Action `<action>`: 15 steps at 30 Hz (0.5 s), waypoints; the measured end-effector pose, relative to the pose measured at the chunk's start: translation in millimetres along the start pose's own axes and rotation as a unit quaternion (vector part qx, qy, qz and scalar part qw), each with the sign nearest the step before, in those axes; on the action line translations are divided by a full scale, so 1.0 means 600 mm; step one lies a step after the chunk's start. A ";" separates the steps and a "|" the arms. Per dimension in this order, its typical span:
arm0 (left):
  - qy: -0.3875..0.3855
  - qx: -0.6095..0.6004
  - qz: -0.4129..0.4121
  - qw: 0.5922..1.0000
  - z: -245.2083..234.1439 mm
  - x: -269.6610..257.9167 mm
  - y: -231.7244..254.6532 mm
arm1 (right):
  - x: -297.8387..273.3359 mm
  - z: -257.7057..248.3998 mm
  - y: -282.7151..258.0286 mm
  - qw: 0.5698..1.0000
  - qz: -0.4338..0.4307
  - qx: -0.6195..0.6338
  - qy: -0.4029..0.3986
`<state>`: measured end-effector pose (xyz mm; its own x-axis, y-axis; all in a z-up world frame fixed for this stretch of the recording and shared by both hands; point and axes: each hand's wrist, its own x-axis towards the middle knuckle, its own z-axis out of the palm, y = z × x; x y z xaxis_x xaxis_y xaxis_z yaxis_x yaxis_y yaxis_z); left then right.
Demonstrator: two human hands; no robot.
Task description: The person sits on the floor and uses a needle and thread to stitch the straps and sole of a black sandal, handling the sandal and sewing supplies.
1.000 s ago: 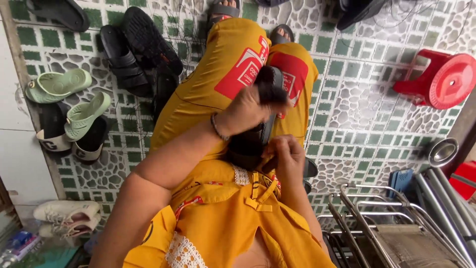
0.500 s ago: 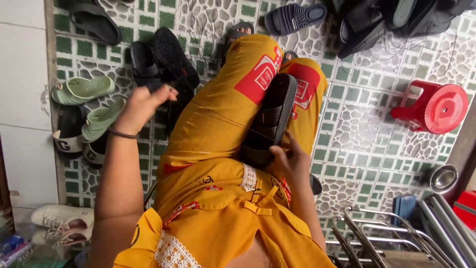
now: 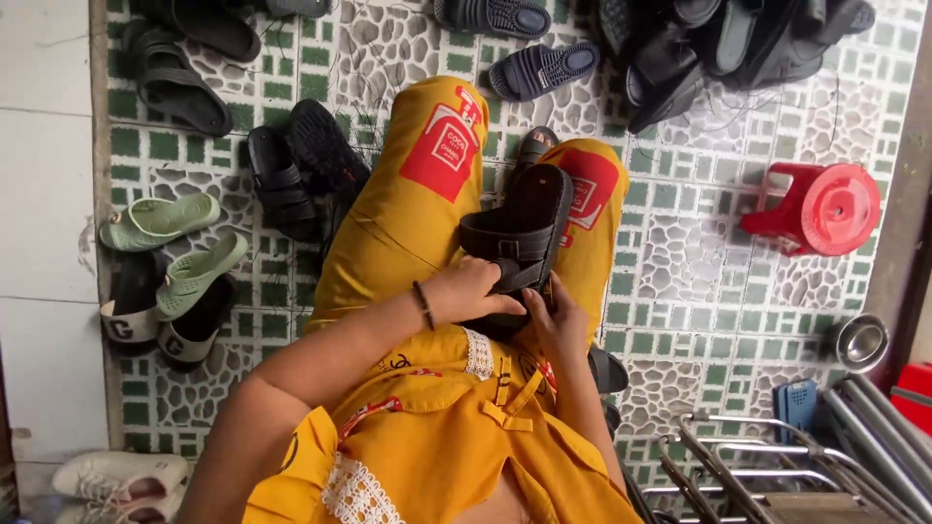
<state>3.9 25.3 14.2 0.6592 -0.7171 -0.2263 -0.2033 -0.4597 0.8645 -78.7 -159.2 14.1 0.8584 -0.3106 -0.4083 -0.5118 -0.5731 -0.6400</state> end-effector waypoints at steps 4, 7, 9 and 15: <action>0.055 -0.029 -0.007 0.998 0.012 -0.025 -0.006 | -0.004 -0.001 -0.026 1.000 -0.006 0.013 -0.004; 0.104 -0.028 0.003 0.994 0.032 -0.052 -0.031 | -0.009 -0.009 -0.037 1.000 -0.017 -0.004 -0.018; 0.157 -0.076 0.009 0.985 0.048 -0.073 -0.049 | -0.014 -0.011 -0.023 0.998 -0.020 0.038 -0.037; 0.272 -0.074 -0.038 0.959 -0.040 -0.067 0.033 | 0.001 -0.051 0.062 0.970 -0.099 0.210 0.078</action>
<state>-9.0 57.4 51.0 0.9563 -0.2865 -0.0588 -0.0609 -0.3920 0.9179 -96.5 -204.0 10.0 0.9198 -0.3550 -0.1675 -0.2768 -0.2842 -0.9179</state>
